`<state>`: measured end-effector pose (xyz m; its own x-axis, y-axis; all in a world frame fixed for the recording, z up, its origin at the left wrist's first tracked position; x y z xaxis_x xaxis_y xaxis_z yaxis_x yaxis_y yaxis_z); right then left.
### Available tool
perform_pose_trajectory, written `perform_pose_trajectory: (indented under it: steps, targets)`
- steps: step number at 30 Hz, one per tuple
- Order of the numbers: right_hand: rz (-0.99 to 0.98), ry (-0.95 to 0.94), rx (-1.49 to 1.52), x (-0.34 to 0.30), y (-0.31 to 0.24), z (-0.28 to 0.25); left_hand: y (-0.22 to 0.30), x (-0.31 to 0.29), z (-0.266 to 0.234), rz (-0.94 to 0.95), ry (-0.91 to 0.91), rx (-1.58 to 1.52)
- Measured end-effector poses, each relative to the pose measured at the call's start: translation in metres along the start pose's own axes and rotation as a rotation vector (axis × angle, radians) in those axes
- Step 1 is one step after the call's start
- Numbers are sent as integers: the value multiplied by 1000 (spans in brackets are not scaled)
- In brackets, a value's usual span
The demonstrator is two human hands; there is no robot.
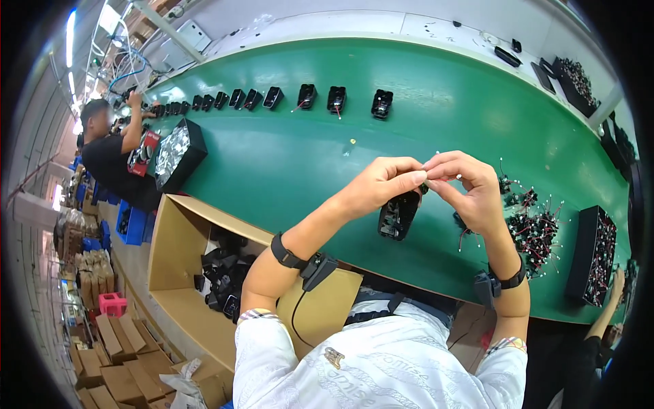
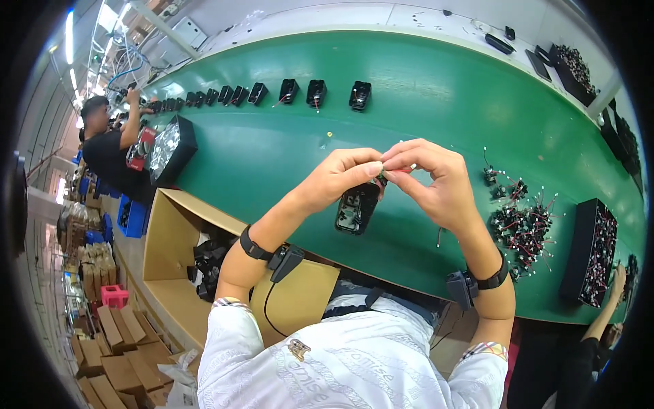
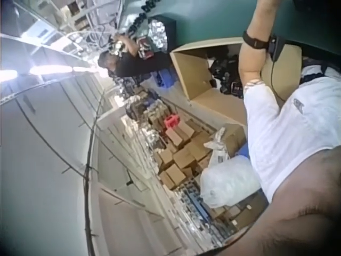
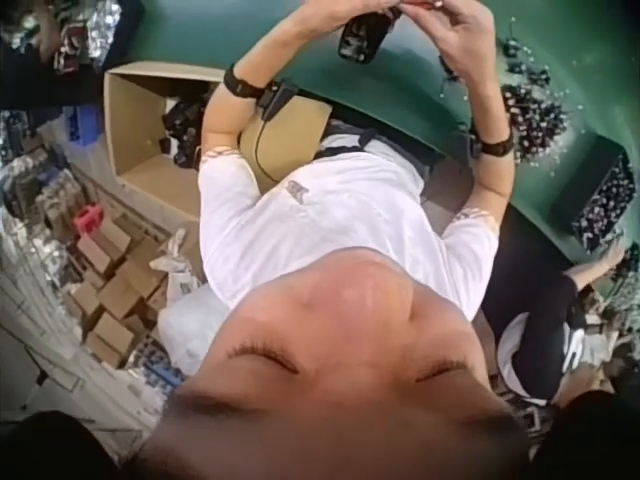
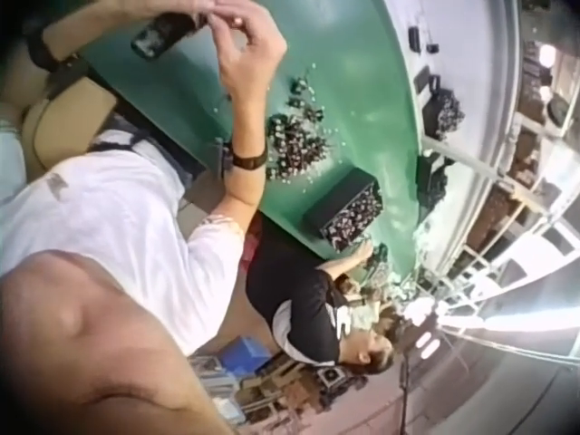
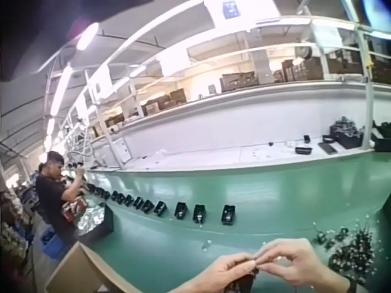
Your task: The person picks up a black plastic housing from a box, retrieves a circuit board with wires from the table, and inserts the board into the housing. They then press a plastic cover onto the housing and place the assembled unit onto the green workbench.
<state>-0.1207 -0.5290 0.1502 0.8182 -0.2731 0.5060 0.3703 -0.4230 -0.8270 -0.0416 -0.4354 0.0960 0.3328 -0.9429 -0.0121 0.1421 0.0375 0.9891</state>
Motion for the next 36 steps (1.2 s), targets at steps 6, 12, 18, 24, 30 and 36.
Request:
perform_pose_trajectory:
  steps: [6,12,18,24,30,36]
  targets:
    - [124,3,-15,3,20,-3,-21,0,-6,-13,0,46]
    - [233,32,116,4,45,-14,-30,5,-23,44,105,1052]
    - [150,-13,101,1,41,-7,-44,9,-32,-130,190,550]
    - [-106,-6,-45,-6,2,13,-25,7,-27,68,209,22]
    - [-336,12,-109,-17,-29,30,-14,5,-38,164,320,-153]
    - [-318,12,-115,-23,-28,44,-3,-2,-43,271,358,-112]
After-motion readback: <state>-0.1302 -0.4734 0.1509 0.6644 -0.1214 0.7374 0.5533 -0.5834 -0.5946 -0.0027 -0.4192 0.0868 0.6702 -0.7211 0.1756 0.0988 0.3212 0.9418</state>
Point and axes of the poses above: each hand's wrist, its own x-axis towards the middle knuckle, its own z-axis out of the palm, y = z × x, the point moved 10 cm from there along x, towards the middle knuckle, and after that the axes turned 6 degrees about y, right-handed, at the moved point
